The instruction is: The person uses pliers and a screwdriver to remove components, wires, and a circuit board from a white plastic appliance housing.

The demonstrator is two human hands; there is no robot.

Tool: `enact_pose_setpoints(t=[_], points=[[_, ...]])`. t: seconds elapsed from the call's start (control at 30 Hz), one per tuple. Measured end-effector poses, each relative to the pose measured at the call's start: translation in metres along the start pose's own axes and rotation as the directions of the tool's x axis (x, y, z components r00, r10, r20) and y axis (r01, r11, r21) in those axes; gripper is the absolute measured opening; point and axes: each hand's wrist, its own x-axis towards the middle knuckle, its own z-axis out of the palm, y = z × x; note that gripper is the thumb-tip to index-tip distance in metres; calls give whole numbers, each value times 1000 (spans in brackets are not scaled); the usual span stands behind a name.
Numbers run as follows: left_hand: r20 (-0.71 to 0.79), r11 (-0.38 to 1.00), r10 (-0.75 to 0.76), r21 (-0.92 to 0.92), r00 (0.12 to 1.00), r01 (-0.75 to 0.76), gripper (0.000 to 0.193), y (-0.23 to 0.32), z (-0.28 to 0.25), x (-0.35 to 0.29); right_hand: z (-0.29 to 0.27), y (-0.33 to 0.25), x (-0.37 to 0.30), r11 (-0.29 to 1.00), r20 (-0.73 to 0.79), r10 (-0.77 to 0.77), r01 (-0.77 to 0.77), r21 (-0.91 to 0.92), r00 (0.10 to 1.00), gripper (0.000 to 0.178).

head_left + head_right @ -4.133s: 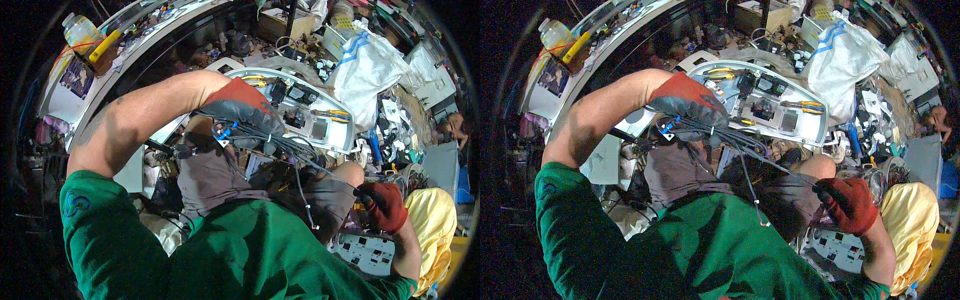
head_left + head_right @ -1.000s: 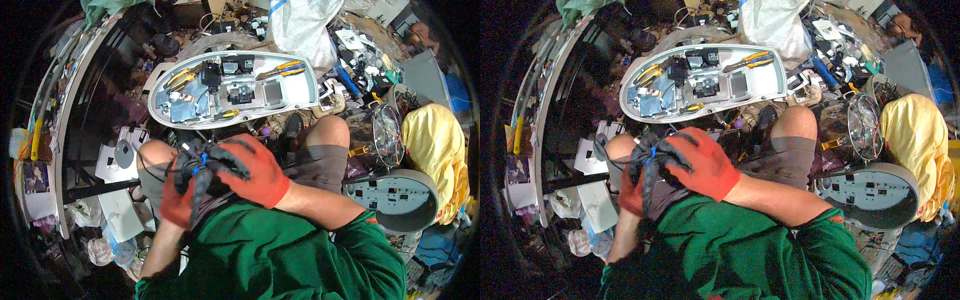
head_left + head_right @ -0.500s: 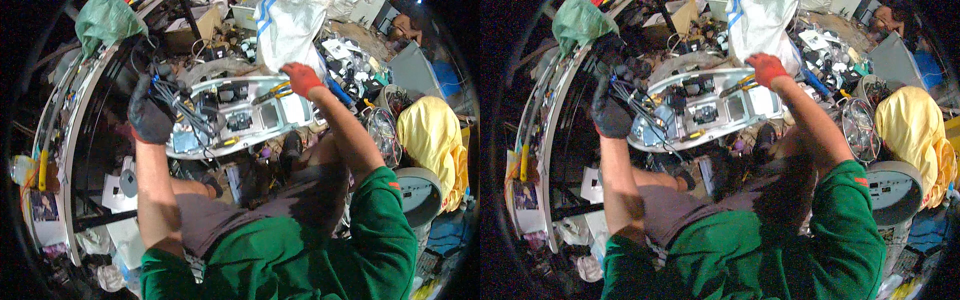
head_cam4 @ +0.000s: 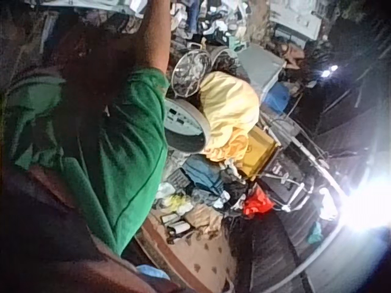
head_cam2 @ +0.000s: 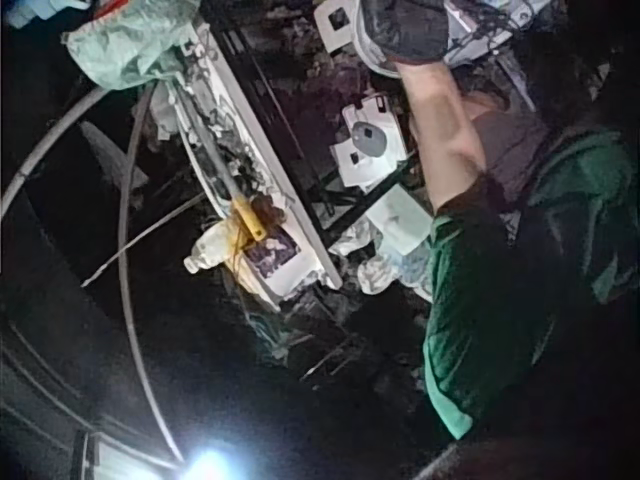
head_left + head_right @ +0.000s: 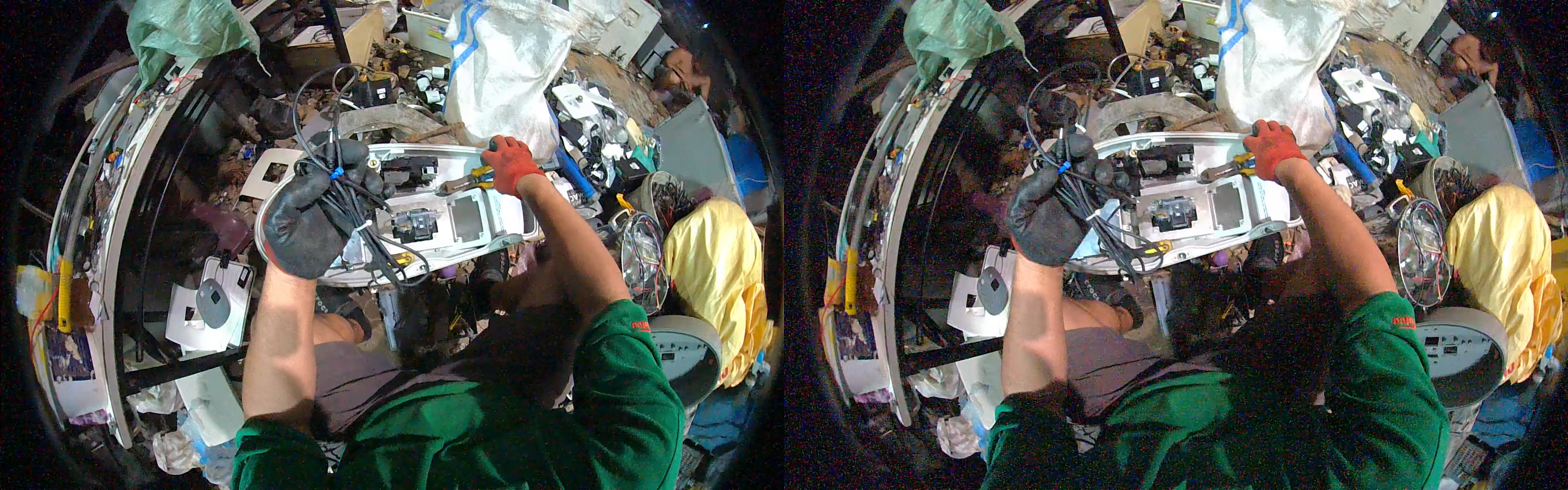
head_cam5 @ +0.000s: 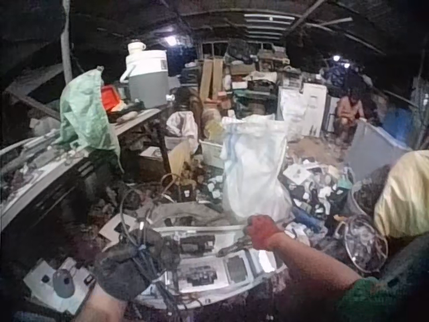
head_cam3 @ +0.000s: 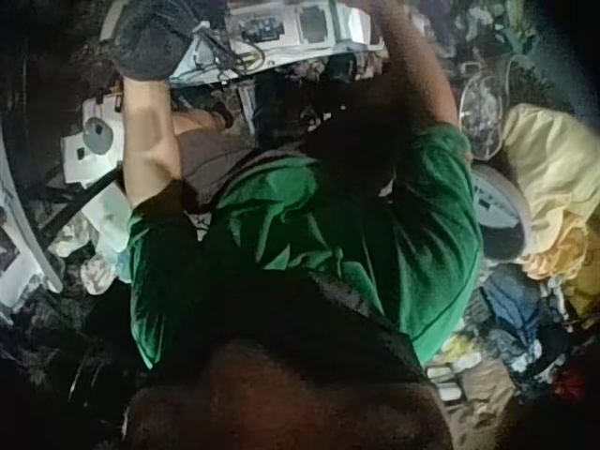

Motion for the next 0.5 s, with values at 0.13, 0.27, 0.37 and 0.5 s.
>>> enact_pose_setpoints(t=[0.13, 0.27, 0.37, 0.5], points=[[-91, 993, 16, 120, 996, -5, 47, 3, 8, -3, -13, 4, 4, 990, 55, 52, -58, 126, 997, 47], [-216, 986, 109, 144, 970, -79, 38, -3, 4, -4, -11, 12, -2, 869, -20, -13, 21, 495, 1000, 36], [-239, 987, 116, 132, 964, -87, 36, -1, 11, -5, -18, 1, -3, 850, -155, 49, 40, 525, 987, 28], [-253, 992, 104, 95, 962, -82, 35, -3, 11, -7, -33, -16, -11, 834, -339, 139, 75, 547, 930, 30]])
